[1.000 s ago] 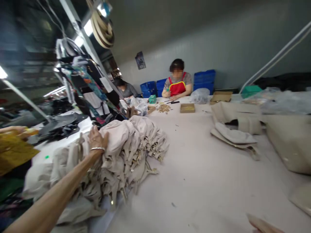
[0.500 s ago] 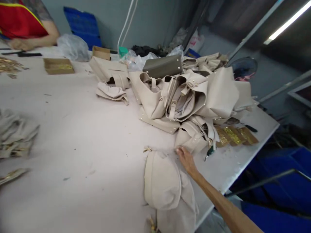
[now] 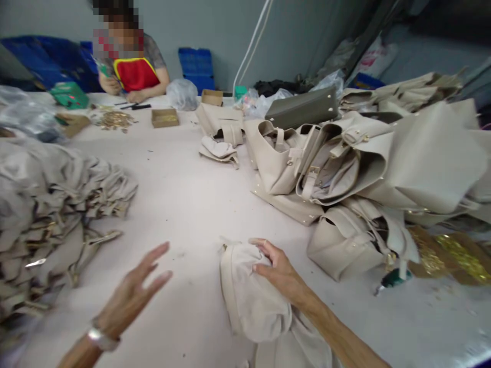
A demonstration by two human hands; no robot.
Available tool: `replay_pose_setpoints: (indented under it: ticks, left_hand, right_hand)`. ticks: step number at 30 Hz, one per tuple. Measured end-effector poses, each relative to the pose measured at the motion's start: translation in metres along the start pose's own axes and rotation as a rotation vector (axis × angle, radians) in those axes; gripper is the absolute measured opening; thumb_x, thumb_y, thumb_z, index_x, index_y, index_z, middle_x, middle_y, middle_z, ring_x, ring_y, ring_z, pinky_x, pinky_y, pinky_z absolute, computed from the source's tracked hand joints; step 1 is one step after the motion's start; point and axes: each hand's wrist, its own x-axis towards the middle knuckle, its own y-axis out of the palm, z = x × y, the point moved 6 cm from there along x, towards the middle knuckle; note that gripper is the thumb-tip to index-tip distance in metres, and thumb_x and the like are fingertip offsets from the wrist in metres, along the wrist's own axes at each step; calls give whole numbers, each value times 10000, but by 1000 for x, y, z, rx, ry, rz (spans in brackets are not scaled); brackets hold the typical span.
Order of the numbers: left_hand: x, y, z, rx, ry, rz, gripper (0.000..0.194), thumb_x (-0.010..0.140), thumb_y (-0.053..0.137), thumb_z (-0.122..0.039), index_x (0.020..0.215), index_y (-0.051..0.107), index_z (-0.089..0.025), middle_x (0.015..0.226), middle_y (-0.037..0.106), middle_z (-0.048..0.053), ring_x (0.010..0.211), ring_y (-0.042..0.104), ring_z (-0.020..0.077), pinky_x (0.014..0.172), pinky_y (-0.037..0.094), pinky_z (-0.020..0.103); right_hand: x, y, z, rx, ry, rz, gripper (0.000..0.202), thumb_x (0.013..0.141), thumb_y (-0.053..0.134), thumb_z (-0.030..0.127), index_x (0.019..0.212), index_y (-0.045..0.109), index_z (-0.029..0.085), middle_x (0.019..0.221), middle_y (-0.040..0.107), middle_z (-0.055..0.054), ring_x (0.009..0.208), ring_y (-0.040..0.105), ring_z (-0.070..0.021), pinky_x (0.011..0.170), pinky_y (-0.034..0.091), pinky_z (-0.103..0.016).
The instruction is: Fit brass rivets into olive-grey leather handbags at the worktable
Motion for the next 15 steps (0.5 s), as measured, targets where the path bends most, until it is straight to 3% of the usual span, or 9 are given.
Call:
replay_pose_setpoints:
  ticks: [3,5,8,11,15]
  left_hand:
    - [-21,46,-21,-484,-91,349,891,707,560,-719,1397,351,-194,1490,320,142,1355,323,329,1114,314,499]
    - [-29,53,-47,-755,-2,448,897,696,633,-662,1402,354,-183,1452,388,143,1324,367,332,1109,317,474]
    - [-34,33,-59,-936,39,405,780,707,713,-526,1349,439,-179,1320,535,128,1208,489,307,1059,370,438]
    - [-44,7,-42,-977,-24,343,631,713,730,-465,1232,558,-149,1105,649,117,1021,589,273,962,430,399]
    - [-57,-29,-20,-946,-69,273,472,739,703,-448,1085,632,-135,893,663,77,851,599,217,810,456,321]
  right_hand:
    - [4,28,42,308,6,119,579,724,631,243,1282,475,224,1229,579,-56,1106,558,-226,935,449,-354]
    - [10,47,63,435,26,171,602,710,660,248,1283,476,238,1200,593,-53,1013,600,-209,852,490,-319]
    - [26,78,80,564,50,263,631,692,699,277,1284,484,243,1117,638,-57,907,639,-205,811,511,-328]
    - [42,109,88,609,57,311,631,691,705,319,1282,494,249,1101,657,-66,903,654,-222,834,514,-361]
    - [51,139,108,543,27,375,640,709,673,403,1303,493,246,1258,594,-93,1087,601,-274,928,485,-412]
